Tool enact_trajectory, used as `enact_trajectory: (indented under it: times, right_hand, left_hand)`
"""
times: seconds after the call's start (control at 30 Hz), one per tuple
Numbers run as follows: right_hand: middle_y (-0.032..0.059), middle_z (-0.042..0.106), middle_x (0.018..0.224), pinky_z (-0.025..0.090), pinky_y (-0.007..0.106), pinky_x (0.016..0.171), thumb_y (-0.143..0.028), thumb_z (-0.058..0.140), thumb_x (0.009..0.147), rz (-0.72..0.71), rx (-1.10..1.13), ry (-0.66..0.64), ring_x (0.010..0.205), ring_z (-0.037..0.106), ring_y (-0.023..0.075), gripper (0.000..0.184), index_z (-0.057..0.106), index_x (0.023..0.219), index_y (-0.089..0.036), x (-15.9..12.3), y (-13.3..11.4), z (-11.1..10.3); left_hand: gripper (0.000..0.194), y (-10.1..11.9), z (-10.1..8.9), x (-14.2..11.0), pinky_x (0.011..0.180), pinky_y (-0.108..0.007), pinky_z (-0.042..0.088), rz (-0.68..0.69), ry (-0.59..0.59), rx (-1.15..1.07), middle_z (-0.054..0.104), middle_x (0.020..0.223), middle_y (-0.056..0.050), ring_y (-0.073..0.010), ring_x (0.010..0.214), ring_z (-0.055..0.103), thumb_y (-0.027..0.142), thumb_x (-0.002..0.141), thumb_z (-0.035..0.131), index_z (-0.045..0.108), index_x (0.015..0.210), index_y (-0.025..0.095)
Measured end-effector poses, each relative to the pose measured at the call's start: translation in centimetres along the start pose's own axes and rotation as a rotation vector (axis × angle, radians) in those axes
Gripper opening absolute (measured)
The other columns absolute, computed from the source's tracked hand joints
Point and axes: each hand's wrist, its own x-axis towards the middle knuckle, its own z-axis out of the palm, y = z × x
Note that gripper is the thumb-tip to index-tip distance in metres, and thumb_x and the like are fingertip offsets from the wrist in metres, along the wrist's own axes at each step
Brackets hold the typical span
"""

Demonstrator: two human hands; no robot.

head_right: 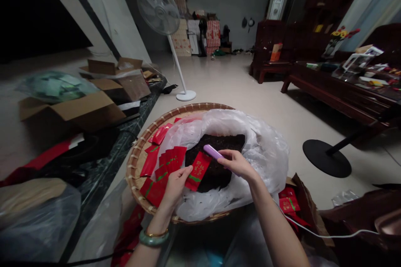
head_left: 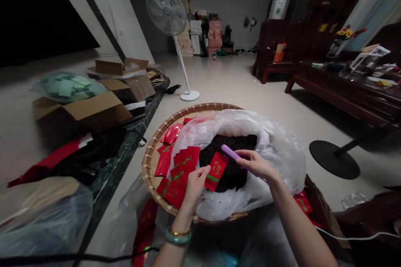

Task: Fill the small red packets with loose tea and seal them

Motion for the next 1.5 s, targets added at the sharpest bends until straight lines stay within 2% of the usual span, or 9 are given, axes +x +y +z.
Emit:
enact_trajectory:
  times: [0.13, 0.23, 0.47, 0.93, 1.0, 1.1, 1.23, 1.33, 1.5]
  right_hand:
    - [0.0063, 0.070, 0.102, 0.048, 0.030, 0.074, -0.033, 0.066, 0.073, -0.093, -0.148, -0.006, 0.087, 0.062, 0.0216, 0.041, 0.067, 0.109, -0.015, 0.3, 0.0, 0.6]
    - [0.0058, 0.072, 0.095, 0.048, 0.030, 0.070, -0.030, 0.063, 0.074, -0.128, -0.210, 0.043, 0.082, 0.062, 0.0220, 0.033, 0.070, 0.103, -0.015, 0.8, 0.5, 1.3]
    - [0.0071, 0.070, 0.099, 0.047, 0.025, 0.059, -0.037, 0.065, 0.074, -0.086, -0.109, -0.011, 0.075, 0.062, 0.0188, 0.045, 0.065, 0.112, -0.014, 0.7, 0.8, 1.1]
    - [0.0064, 0.071, 0.095, 0.048, 0.027, 0.063, -0.034, 0.062, 0.077, -0.123, -0.107, 0.055, 0.078, 0.063, 0.0190, 0.036, 0.066, 0.107, -0.015, 1.1, 1.1, 0.7]
    - [0.0080, 0.069, 0.103, 0.049, 0.030, 0.071, -0.033, 0.061, 0.079, -0.146, -0.187, 0.128, 0.086, 0.063, 0.0213, 0.038, 0.063, 0.112, -0.015, 1.5, 1.9, 0.0]
    - [0.0115, 0.067, 0.108, 0.046, 0.037, 0.083, -0.027, 0.062, 0.078, -0.169, -0.520, 0.282, 0.094, 0.061, 0.0246, 0.038, 0.062, 0.113, -0.014, 2.1, 3.6, -0.9]
    - [0.0142, 0.066, 0.104, 0.042, 0.040, 0.087, -0.026, 0.060, 0.080, -0.150, -0.794, 0.391, 0.096, 0.059, 0.0267, 0.035, 0.061, 0.113, -0.014, 2.3, 4.8, -0.5]
    - [0.0121, 0.066, 0.105, 0.041, 0.037, 0.088, -0.033, 0.048, 0.090, -0.237, -0.669, 0.464, 0.097, 0.058, 0.0238, 0.029, 0.062, 0.108, -0.017, 2.2, 3.9, 1.0]
    - [0.0030, 0.066, 0.075, 0.044, 0.028, 0.065, -0.043, 0.049, 0.088, -0.346, -0.466, 0.291, 0.069, 0.059, 0.0174, 0.028, 0.065, 0.081, -0.021, 2.2, 2.0, 3.6]
  left_hand:
    - [0.038, 0.5, 0.3, -0.2, 0.056, -0.025, 0.044, -0.004, -0.051, 0.031, 0.066, 0.059, -0.001, -0.0163, 0.060, 0.056, 0.050, 0.066, 0.067, 0.072, 0.065, 0.013]
    - [0.038, 0.5, 0.5, -0.2, 0.055, -0.024, 0.043, 0.003, -0.087, 0.041, 0.064, 0.058, 0.000, -0.0155, 0.059, 0.055, 0.050, 0.068, 0.066, 0.071, 0.065, 0.013]
    - [0.038, 0.5, 0.0, 0.0, 0.059, -0.024, 0.044, 0.017, -0.061, 0.076, 0.064, 0.059, 0.000, -0.0166, 0.062, 0.056, 0.051, 0.069, 0.065, 0.073, 0.069, 0.013]
    - [0.037, 0.5, -0.4, 0.3, 0.060, -0.025, 0.044, 0.038, -0.066, 0.070, 0.065, 0.060, 0.000, -0.0157, 0.061, 0.055, 0.049, 0.070, 0.064, 0.072, 0.068, 0.013]
    - [0.036, 0.3, -0.6, 0.4, 0.063, -0.026, 0.045, 0.039, -0.028, 0.057, 0.065, 0.061, 0.000, -0.0162, 0.063, 0.056, 0.048, 0.069, 0.065, 0.073, 0.069, 0.013]
    - [0.035, 0.3, -0.8, 0.4, 0.064, -0.027, 0.045, 0.033, 0.030, 0.049, 0.065, 0.059, 0.000, -0.0168, 0.063, 0.056, 0.049, 0.065, 0.069, 0.073, 0.067, 0.014]
    - [0.037, 0.7, -0.7, 0.2, 0.063, -0.027, 0.046, 0.011, -0.007, 0.034, 0.066, 0.061, -0.001, -0.0178, 0.063, 0.057, 0.050, 0.065, 0.068, 0.074, 0.070, 0.014]
    - [0.037, 0.8, -0.3, -0.1, 0.062, -0.026, 0.045, 0.025, -0.058, 0.079, 0.065, 0.060, -0.001, -0.0175, 0.063, 0.057, 0.050, 0.067, 0.066, 0.073, 0.068, 0.013]
    - [0.038, 1.1, 0.4, -0.7, 0.059, -0.024, 0.043, 0.007, -0.202, 0.109, 0.066, 0.062, -0.001, -0.0164, 0.062, 0.055, 0.049, 0.072, 0.062, 0.074, 0.072, 0.013]
